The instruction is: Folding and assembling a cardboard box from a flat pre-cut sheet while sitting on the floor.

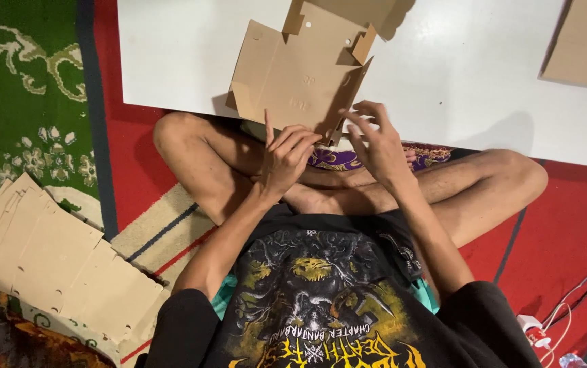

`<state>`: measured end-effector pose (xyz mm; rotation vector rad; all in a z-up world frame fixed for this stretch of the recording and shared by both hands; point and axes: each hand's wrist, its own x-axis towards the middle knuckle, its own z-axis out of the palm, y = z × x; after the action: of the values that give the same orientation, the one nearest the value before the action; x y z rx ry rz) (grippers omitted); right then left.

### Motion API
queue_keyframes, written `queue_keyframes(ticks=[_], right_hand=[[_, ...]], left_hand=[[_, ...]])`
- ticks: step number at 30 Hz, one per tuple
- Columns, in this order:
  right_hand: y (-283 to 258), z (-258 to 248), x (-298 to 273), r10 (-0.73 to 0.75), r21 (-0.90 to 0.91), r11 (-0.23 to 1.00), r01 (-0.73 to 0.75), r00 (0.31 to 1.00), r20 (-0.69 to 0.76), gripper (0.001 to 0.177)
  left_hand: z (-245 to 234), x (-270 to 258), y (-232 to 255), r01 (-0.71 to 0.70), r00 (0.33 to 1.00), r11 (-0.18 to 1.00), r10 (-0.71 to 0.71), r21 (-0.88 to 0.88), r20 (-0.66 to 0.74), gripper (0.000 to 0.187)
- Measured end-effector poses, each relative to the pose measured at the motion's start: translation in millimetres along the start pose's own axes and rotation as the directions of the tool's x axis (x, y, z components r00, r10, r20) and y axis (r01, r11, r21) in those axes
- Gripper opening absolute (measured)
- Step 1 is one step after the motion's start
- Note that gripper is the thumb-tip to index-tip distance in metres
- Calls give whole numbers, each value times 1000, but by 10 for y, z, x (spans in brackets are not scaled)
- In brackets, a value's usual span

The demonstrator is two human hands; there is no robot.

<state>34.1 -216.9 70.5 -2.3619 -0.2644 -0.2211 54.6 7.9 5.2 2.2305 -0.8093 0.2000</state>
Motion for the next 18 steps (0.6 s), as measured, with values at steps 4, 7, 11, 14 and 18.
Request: queue_keyframes(ticks=[4, 7, 11, 14, 18], right_hand=[[252, 98, -359, 306, 234, 933, -272, 944, -122, 22], [225, 88, -509, 604, 474, 706, -527, 797, -14, 19], [227, 91, -570, 648, 506, 649, -568, 761, 23, 12], [229, 91, -558, 658, 506, 643, -575, 753, 21, 9], [156, 63, -515, 680, 549, 599, -582, 733, 36, 9]], left_hand=[[359, -90, 38, 14, 1000, 1000, -14, -20, -5, 21], [380, -11, 235, 43, 999, 999, -43, 0, 6, 18], [405, 72, 398, 37, 999, 999, -37, 15, 23, 14], [443, 102, 409, 13, 999, 1000, -13, 20, 42, 15], [446, 130, 441, 10, 996, 1000, -12, 25, 84, 17]])
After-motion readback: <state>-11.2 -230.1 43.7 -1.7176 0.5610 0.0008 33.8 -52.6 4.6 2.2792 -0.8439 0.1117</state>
